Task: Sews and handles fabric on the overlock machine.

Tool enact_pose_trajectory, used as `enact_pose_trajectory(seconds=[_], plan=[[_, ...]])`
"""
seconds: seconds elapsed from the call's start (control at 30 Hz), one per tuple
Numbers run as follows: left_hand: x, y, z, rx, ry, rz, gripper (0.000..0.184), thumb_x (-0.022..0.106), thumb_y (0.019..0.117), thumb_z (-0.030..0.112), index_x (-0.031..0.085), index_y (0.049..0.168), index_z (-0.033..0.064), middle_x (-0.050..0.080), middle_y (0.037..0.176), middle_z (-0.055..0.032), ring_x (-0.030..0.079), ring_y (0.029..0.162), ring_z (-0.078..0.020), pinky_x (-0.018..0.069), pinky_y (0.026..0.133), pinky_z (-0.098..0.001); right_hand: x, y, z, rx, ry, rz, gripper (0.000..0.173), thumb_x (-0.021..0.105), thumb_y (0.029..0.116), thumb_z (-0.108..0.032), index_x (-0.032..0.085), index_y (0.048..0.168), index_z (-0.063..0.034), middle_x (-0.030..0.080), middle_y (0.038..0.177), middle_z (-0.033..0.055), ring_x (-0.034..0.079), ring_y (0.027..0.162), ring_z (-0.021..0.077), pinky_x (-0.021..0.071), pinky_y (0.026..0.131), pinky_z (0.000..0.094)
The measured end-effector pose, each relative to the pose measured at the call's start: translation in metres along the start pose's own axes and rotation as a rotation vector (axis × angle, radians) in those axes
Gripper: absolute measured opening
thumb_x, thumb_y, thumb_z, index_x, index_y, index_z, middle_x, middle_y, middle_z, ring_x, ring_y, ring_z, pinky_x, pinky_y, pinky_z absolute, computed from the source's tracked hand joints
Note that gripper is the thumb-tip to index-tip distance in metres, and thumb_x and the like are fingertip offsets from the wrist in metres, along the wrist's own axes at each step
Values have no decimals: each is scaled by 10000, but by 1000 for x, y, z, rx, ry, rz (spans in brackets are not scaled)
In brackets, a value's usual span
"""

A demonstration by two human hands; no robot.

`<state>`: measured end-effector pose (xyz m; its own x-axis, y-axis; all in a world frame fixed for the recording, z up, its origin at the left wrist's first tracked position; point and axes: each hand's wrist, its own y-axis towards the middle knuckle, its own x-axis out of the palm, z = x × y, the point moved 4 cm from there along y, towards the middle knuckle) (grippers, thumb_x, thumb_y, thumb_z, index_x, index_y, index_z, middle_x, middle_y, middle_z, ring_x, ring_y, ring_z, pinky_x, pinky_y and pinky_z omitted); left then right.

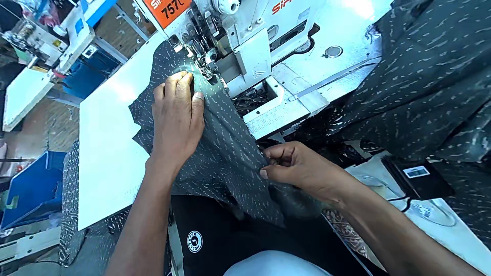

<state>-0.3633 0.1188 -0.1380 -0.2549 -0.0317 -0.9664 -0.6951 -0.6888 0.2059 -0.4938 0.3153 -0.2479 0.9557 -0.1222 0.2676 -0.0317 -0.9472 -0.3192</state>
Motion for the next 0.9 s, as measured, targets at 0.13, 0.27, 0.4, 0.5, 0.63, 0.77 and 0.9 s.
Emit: enact_pose_trajectory(seconds=[0.13, 0.27, 0.4, 0.5, 0.63, 0.77, 0.9], plan=[[-2, -8, 5, -52, -28, -23, 528, 317, 1088, 374, 485, 1519, 119, 415, 1602, -71, 399, 1428, -332, 369, 1051, -601, 3, -7, -7, -30, -26, 35, 396, 771, 763, -145, 714, 1152, -197, 608, 671, 2, 550, 548, 82, 459, 498, 202], [-5, -7, 5, -93, -82, -52, 537, 304, 1087, 400, 485, 1525, 148, 400, 1615, -35, 377, 1445, -309, 356, 1058, -605, 3, -8, -6, -21, -38, 58, 519, 785, 742, -186, 633, 1234, -252, 613, 682, 9, 570, 539, 104, 474, 484, 217], [-2, -8, 5, -124, -112, -75, 573, 301, 1084, 434, 426, 1572, 163, 334, 1661, -17, 309, 1509, -282, 308, 1121, -616, 5, -14, -10, -56, -39, 94, 554, 781, 742, -206, 610, 1262, -294, 598, 647, -21, 558, 508, 78, 464, 463, 198], [2, -2, 2, -147, -122, -106, 614, 281, 1077, 464, 381, 1598, 155, 289, 1686, -26, 231, 1554, -274, 228, 1188, -614, 5, -11, -17, -123, -70, 147, 557, 771, 756, -223, 591, 1280, -280, 605, 650, -36, 556, 503, 68, 460, 451, 189], [11, 27, -18, -156, -99, -127, 687, 241, 1056, 507, 317, 1626, 133, 234, 1707, -66, 150, 1585, -272, 131, 1221, -643, 2, 10, -38, -168, -135, 175, 614, 763, 765, -176, 558, 1341, -233, 607, 655, -35, 560, 509, 87, 471, 445, 213], [14, 60, -36, -192, -19, -140, 705, 212, 1060, 510, 272, 1638, 111, 219, 1710, -87, 139, 1588, -287, 106, 1208, -689, 2, 30, -64, -265, -153, 201, 613, 748, 790, -133, 532, 1361, -190, 600, 658, -40, 530, 489, 74, 444, 424, 196], [16, 91, -54, -233, 66, -158, 697, 167, 1057, 476, 314, 1617, 87, 221, 1705, -121, 149, 1584, -323, 83, 1190, -729, 4, 56, -84, -330, -152, 195, 617, 747, 815, -113, 501, 1380, -150, 618, 694, -33, 557, 520, 64, 473, 461, 190]])
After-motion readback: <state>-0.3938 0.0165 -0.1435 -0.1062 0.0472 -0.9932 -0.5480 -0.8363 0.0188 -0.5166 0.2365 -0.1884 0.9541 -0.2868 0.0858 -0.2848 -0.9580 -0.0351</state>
